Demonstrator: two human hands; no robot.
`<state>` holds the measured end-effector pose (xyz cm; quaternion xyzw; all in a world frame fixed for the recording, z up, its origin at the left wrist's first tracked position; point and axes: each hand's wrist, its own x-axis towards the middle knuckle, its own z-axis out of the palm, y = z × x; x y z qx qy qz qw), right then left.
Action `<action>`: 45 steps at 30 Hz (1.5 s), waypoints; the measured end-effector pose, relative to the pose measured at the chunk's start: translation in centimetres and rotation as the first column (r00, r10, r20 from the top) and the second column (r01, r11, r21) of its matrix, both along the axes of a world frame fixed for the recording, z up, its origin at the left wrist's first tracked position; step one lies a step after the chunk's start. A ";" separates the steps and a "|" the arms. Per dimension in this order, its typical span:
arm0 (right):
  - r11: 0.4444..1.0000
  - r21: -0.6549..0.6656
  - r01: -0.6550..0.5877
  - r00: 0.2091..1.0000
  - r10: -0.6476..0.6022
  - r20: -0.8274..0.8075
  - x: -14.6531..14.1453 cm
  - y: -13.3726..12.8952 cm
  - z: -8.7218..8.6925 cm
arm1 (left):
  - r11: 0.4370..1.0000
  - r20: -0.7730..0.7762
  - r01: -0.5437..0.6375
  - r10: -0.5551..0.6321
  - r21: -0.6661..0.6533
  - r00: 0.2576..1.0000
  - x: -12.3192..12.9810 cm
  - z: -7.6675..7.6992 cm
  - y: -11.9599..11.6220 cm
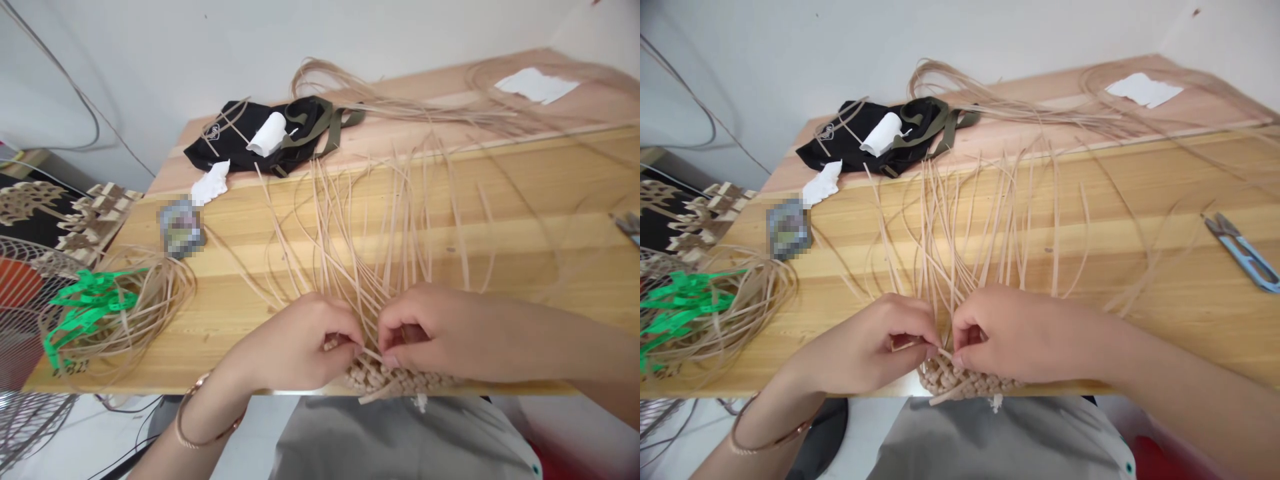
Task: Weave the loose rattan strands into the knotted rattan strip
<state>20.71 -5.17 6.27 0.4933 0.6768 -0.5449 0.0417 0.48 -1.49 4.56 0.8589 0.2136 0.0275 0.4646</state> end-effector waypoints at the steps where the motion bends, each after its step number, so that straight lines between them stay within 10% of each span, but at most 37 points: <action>1: 1.000 -0.016 0.014 1.000 -0.015 -0.019 0.0 0.0 -0.2 | 1.000 -0.001 -0.016 0.016 -0.008 1.000 0.0 0.0 0.0; 8: 0.988 -0.142 0.052 0.995 -0.063 -0.072 -0.1 0.4 -0.4 | 0.971 0.004 -0.072 0.075 -0.229 0.997 0.2 -0.8 0.2; 27: 0.981 -0.192 0.041 0.997 -0.053 -0.055 0.2 0.3 -0.7 | 0.971 0.043 -0.059 0.071 -0.230 0.997 -0.3 -1.7 0.8; 38: 0.920 0.386 -0.066 0.997 0.076 -0.012 1.3 -2.0 -2.1 | 0.912 0.139 -0.145 0.098 0.384 0.985 0.3 -2.0 -0.3; 45: 0.904 0.428 0.002 0.999 0.019 -0.045 2.0 -2.4 -2.8 | 0.807 0.316 -0.407 0.289 0.428 0.904 -1.0 -2.3 -2.8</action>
